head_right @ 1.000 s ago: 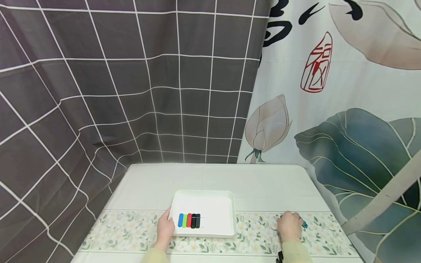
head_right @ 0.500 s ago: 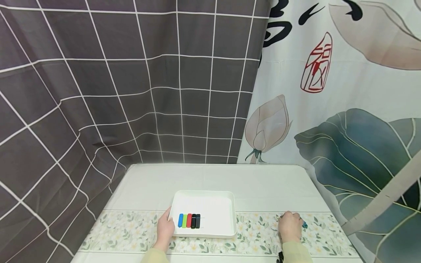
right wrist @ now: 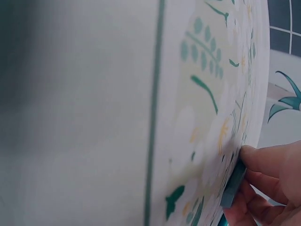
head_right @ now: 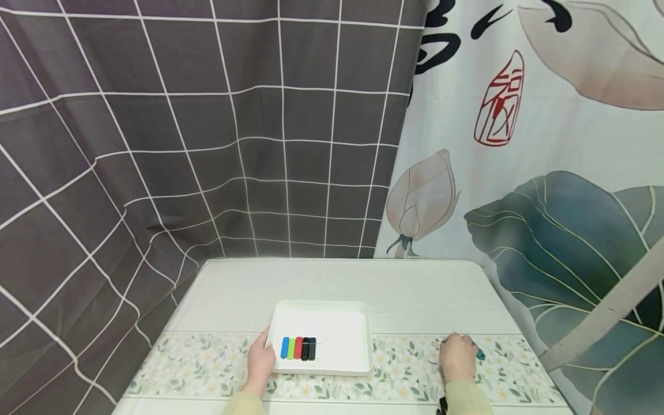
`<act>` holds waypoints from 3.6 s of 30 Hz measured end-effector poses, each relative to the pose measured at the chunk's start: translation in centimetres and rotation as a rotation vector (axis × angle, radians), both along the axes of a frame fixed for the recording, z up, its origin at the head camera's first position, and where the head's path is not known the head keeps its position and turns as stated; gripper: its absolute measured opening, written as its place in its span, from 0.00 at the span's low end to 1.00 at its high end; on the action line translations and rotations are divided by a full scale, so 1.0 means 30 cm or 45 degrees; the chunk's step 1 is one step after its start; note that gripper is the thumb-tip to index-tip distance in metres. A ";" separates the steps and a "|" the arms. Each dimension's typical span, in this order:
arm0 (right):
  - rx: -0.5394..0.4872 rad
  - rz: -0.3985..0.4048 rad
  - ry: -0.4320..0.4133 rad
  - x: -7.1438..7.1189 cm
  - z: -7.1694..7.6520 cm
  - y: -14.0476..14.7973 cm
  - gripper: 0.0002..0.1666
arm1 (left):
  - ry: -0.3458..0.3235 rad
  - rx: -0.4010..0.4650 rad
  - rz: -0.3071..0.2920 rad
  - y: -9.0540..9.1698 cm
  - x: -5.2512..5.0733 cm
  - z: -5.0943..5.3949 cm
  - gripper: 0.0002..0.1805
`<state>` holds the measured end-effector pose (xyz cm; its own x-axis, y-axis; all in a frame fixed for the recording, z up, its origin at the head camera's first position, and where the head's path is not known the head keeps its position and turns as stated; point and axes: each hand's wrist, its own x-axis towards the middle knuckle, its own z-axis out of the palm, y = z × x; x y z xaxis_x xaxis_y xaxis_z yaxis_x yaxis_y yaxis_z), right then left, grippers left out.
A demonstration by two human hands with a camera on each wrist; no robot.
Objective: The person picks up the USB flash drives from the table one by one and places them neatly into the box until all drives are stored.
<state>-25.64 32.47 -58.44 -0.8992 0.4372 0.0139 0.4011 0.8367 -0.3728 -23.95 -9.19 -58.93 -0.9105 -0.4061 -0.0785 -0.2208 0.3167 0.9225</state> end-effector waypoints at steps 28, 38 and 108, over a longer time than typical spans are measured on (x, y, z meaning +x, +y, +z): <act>-0.049 0.026 -0.010 -0.013 0.017 -0.010 0.16 | 0.011 -0.002 -0.002 -0.001 -0.003 0.001 0.30; -0.076 0.014 -0.022 -0.011 0.026 -0.021 0.14 | -0.002 0.009 0.006 -0.001 -0.002 0.002 0.31; -0.167 0.101 0.117 0.000 0.097 -0.133 0.16 | 0.006 0.007 0.008 -0.004 0.000 -0.009 0.30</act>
